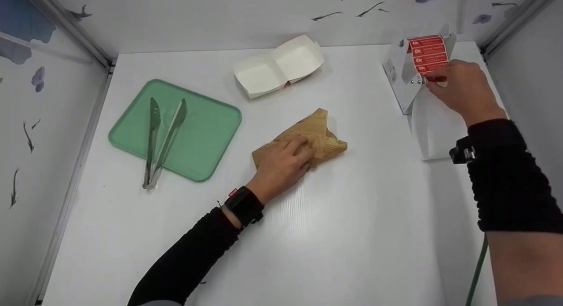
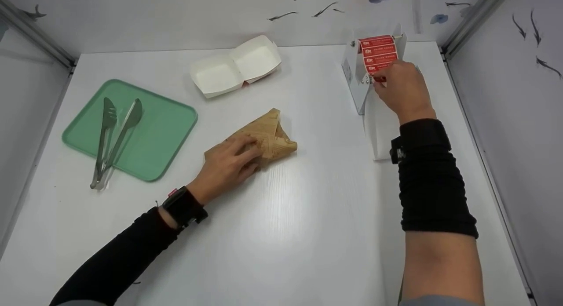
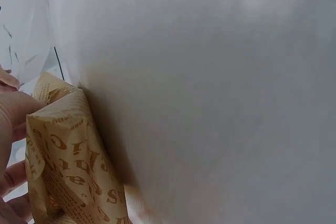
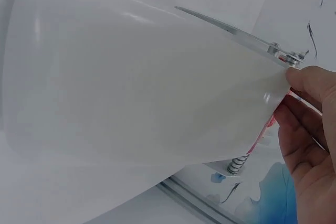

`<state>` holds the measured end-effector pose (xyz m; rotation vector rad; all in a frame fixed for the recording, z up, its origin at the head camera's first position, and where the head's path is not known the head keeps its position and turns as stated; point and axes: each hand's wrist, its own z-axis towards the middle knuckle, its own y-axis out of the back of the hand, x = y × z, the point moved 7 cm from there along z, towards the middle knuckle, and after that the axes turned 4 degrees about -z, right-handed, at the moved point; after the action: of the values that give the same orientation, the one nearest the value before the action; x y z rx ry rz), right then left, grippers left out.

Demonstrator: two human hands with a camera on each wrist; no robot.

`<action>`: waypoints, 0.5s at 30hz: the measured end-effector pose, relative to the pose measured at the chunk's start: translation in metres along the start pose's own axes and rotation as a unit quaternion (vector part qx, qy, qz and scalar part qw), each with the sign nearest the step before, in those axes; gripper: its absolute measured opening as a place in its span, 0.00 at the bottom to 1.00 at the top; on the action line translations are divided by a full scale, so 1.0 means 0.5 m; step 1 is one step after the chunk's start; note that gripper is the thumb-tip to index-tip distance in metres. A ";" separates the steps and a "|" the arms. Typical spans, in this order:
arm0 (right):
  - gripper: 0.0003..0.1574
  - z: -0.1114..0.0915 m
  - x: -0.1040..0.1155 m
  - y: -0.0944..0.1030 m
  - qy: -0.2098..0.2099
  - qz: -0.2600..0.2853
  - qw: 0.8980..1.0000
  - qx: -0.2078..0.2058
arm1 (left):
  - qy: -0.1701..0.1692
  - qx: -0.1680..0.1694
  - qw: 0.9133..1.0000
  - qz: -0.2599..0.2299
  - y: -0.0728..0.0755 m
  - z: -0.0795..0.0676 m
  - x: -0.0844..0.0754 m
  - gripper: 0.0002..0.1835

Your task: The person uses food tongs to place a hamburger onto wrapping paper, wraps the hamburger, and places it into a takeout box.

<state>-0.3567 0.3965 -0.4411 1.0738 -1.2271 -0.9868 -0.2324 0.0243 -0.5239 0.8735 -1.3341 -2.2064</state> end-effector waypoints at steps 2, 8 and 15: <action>0.22 0.001 -0.007 0.002 -0.020 0.014 1.000 0.011 | 0.000 0.001 1.000 0.002 -0.001 0.000 0.001 0.14; 0.22 0.000 -0.014 0.004 -0.048 0.030 0.998 0.006 | -0.001 -0.002 1.000 0.013 -0.003 -0.001 0.000 0.14; 0.27 -0.019 -0.061 0.009 -0.137 0.105 0.983 -0.058 | -0.010 -0.011 1.000 0.011 -0.001 -0.002 -0.003 0.12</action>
<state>-0.3499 0.4279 -0.4435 0.7162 -1.4535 -1.0505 -0.2305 0.0249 -0.5241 0.8277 -1.3196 -2.2136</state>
